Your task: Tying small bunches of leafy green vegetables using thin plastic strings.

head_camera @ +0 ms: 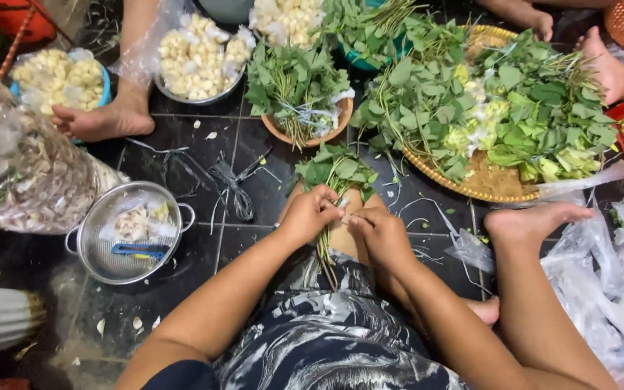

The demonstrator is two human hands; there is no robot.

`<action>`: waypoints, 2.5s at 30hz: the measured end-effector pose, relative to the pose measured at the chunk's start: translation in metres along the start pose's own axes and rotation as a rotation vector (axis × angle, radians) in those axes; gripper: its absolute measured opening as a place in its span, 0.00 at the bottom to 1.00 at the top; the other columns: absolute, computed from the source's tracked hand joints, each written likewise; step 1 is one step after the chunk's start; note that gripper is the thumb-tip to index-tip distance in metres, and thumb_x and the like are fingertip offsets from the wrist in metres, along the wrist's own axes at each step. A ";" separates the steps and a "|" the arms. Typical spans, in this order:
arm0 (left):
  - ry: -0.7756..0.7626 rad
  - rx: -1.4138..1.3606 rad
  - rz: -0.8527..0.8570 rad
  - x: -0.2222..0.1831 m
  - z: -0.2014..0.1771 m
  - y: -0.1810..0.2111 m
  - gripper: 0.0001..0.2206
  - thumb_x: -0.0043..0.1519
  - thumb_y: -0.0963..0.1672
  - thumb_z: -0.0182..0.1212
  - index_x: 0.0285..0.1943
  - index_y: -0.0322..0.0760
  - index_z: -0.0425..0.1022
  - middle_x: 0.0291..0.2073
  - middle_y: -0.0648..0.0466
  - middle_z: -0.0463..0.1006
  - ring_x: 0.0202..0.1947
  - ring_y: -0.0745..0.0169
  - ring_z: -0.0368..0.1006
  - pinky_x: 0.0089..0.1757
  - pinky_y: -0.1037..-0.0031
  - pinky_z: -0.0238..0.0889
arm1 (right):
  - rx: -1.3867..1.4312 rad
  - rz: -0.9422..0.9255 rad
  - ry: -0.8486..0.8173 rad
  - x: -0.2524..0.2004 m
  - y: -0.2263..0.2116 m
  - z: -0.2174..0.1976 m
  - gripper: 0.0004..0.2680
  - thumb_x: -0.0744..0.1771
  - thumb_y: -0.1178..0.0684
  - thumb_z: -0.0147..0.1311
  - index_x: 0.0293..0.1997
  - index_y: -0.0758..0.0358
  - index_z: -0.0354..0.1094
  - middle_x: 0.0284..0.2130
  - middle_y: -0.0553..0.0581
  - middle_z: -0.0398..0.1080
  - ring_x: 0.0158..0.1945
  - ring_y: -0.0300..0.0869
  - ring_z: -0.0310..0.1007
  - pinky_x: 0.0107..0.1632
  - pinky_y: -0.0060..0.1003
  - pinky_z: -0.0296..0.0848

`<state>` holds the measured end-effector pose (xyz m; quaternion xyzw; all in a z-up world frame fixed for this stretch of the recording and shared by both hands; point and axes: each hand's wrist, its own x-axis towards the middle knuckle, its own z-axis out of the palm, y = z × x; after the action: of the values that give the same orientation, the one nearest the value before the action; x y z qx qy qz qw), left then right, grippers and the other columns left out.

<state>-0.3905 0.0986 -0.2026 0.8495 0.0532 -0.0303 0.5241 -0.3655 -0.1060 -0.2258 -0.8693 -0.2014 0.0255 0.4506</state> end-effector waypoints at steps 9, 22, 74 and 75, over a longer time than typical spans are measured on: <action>-0.118 0.196 0.071 0.007 -0.017 -0.002 0.05 0.59 0.47 0.68 0.39 0.49 0.82 0.27 0.60 0.85 0.39 0.59 0.82 0.44 0.68 0.72 | 0.781 0.181 -0.133 0.051 -0.069 -0.045 0.06 0.69 0.55 0.55 0.47 0.63 0.75 0.30 0.56 0.77 0.33 0.34 0.75 0.34 0.27 0.77; 0.049 0.057 0.029 0.025 -0.011 -0.023 0.06 0.57 0.46 0.68 0.39 0.43 0.82 0.24 0.57 0.84 0.34 0.59 0.82 0.38 0.70 0.72 | 0.039 -0.178 0.012 0.013 -0.033 0.005 0.04 0.64 0.51 0.64 0.39 0.47 0.82 0.33 0.46 0.80 0.40 0.43 0.77 0.47 0.36 0.75; -0.048 0.439 0.365 0.011 -0.024 -0.020 0.08 0.59 0.48 0.68 0.40 0.45 0.80 0.25 0.48 0.81 0.37 0.41 0.78 0.44 0.58 0.70 | 0.267 0.118 -0.171 0.035 -0.031 -0.012 0.02 0.63 0.55 0.63 0.35 0.57 0.80 0.25 0.57 0.77 0.33 0.43 0.75 0.38 0.40 0.73; -0.053 0.501 0.379 0.014 -0.026 -0.022 0.07 0.59 0.50 0.68 0.38 0.48 0.81 0.24 0.48 0.79 0.36 0.42 0.78 0.43 0.62 0.71 | 0.346 0.201 -0.187 0.039 -0.037 -0.007 0.03 0.63 0.53 0.64 0.35 0.57 0.80 0.25 0.57 0.76 0.31 0.39 0.73 0.35 0.39 0.72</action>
<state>-0.3794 0.1319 -0.2116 0.9459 -0.1288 0.0338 0.2958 -0.3401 -0.0779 -0.1866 -0.7887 -0.1474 0.1847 0.5676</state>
